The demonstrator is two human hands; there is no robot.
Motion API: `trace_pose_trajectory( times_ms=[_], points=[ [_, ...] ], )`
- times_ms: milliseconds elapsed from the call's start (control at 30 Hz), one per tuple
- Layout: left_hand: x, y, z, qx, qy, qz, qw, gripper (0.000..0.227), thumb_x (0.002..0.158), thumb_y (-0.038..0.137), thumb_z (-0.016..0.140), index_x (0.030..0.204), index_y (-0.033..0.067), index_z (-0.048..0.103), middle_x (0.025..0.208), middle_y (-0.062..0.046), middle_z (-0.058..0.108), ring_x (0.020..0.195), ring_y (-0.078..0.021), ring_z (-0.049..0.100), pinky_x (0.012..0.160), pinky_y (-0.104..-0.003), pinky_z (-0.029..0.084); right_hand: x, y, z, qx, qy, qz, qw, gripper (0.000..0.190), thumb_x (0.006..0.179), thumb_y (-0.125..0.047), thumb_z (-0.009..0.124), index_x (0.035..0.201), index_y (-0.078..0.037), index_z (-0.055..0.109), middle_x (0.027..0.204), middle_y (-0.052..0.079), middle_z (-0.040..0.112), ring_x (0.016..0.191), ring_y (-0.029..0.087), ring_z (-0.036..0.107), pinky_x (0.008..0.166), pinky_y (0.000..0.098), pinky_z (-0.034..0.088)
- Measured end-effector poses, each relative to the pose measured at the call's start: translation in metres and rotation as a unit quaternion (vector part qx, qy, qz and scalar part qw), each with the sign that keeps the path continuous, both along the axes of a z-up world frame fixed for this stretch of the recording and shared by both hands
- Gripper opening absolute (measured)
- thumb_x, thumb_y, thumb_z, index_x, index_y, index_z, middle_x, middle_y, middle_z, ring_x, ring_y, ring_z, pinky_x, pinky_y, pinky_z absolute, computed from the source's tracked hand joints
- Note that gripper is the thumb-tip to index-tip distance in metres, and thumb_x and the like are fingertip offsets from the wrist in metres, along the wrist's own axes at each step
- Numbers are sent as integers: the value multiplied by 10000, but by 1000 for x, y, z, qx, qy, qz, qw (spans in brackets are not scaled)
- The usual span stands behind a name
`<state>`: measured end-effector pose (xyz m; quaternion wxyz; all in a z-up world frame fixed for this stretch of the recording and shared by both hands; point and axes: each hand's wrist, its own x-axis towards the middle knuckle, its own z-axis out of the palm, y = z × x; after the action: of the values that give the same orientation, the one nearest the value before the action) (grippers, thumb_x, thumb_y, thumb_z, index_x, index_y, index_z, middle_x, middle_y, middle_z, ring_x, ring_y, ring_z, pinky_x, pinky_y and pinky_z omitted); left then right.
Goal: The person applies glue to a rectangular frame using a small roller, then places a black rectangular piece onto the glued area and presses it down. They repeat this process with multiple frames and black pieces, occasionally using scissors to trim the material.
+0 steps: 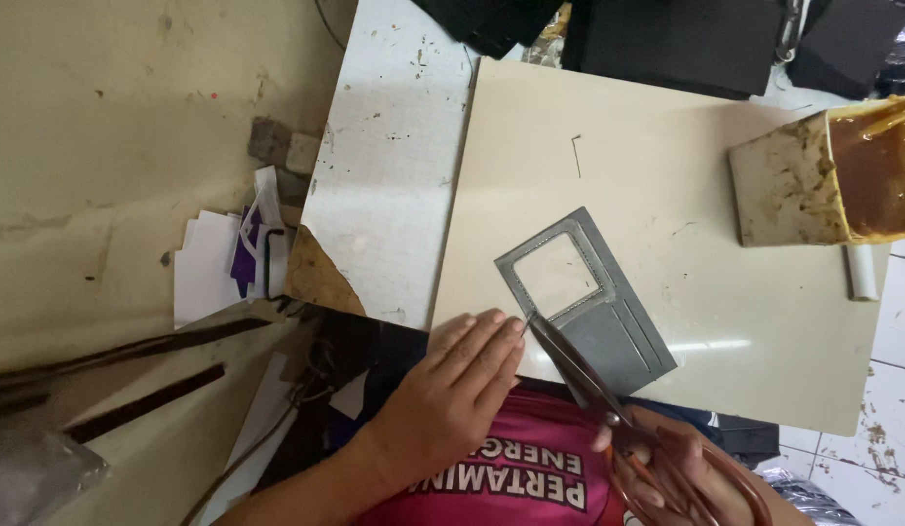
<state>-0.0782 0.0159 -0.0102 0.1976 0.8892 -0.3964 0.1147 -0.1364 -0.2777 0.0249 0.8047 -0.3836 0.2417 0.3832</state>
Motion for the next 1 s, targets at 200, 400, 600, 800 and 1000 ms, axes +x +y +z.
trace_pose_trajectory(
  times_ms=[200,400,600,800,1000],
  points=[
    [-1,3,0,27,-30,-17,999,329,1095,59,482,1351,-69,645,1422,-238,627,1354,-382,584,1183,-476,466,22,5,-14,20,-69,118,990,887,821,-692,629,1226,96,654,649,83,457,431,120,303,364,299,252],
    [-4,2,1,6,-29,-18,999,329,1091,53,459,1306,-70,675,1372,-227,666,1301,-358,631,1151,-456,500,14,1,-48,90,-102,85,987,877,876,-690,629,1206,122,620,584,89,477,364,127,369,328,281,344],
    [-3,3,3,0,-26,-21,999,310,1101,55,464,1285,-64,683,1359,-223,673,1289,-349,642,1138,-446,509,10,0,-49,81,-114,78,987,936,896,-718,541,1201,164,620,588,70,487,438,115,382,410,277,316],
    [-2,1,5,-12,-24,-20,999,335,1095,41,410,1245,-69,688,1341,-237,677,1277,-371,646,1125,-463,510,-5,-9,-46,62,-58,24,996,1052,822,-727,663,1244,236,614,613,76,479,522,133,423,479,301,401],
    [-5,2,10,3,-44,-15,999,322,1100,60,442,1250,-56,703,1318,-207,698,1253,-338,667,1110,-426,530,7,-4,-45,58,-135,71,987,975,902,-729,560,1224,188,627,620,76,510,489,118,408,440,300,345]
  ],
)
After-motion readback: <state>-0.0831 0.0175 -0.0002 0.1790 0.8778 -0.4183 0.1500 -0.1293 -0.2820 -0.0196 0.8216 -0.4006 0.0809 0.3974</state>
